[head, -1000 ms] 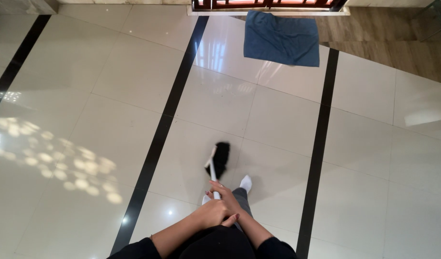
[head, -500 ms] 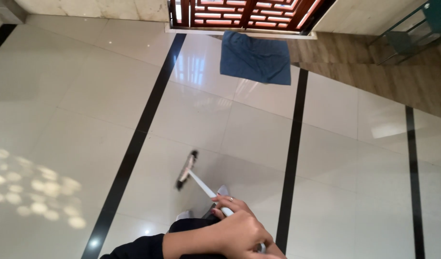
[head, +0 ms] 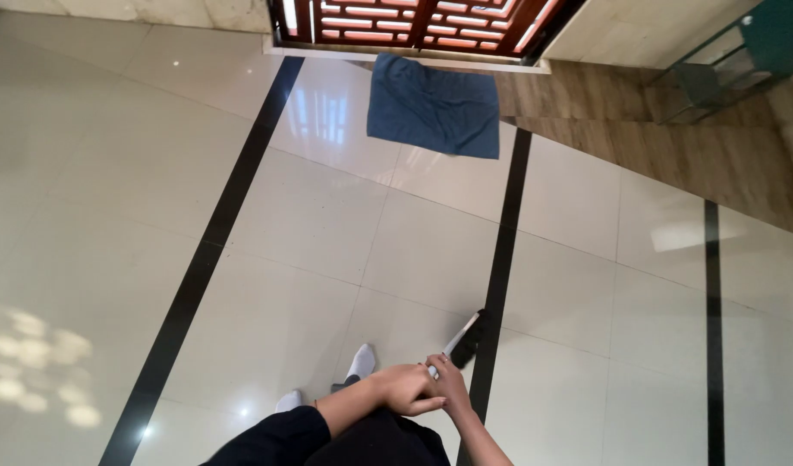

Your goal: Sweep the floor using a broom.

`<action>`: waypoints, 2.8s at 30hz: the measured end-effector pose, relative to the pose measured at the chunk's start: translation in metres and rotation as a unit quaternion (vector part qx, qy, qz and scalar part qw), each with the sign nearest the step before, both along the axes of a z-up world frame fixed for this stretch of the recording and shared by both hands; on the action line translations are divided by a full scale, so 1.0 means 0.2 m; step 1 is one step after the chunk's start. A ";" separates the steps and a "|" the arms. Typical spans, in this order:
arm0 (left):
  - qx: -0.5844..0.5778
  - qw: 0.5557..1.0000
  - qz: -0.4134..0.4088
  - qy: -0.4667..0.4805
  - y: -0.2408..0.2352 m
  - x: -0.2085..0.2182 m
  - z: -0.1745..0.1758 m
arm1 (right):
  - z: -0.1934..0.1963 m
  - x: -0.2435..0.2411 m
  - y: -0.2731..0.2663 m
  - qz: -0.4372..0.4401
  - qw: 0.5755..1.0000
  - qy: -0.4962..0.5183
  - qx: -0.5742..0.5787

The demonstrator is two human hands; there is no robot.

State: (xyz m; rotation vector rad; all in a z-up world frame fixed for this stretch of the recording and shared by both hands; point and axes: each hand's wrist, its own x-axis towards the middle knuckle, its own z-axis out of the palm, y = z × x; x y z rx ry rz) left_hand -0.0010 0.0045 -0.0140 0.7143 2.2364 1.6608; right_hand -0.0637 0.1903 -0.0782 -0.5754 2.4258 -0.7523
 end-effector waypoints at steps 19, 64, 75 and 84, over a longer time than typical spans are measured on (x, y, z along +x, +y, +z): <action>-0.211 0.954 0.209 0.032 -0.10 -0.16 0.30 | -0.06 -0.24 -0.72 0.169 0.924 -0.109 -0.324; -0.151 0.958 0.219 -0.107 -1.22 -0.61 0.39 | 0.14 -0.71 -1.79 0.183 0.957 -0.158 -0.161; 0.074 0.992 0.008 0.104 -1.10 -0.86 0.86 | 1.07 -0.91 -1.54 0.191 0.967 -0.041 -0.165; 0.224 0.971 -0.030 0.080 -0.98 -1.28 0.74 | 0.75 -1.33 -1.15 0.028 0.997 -0.034 0.064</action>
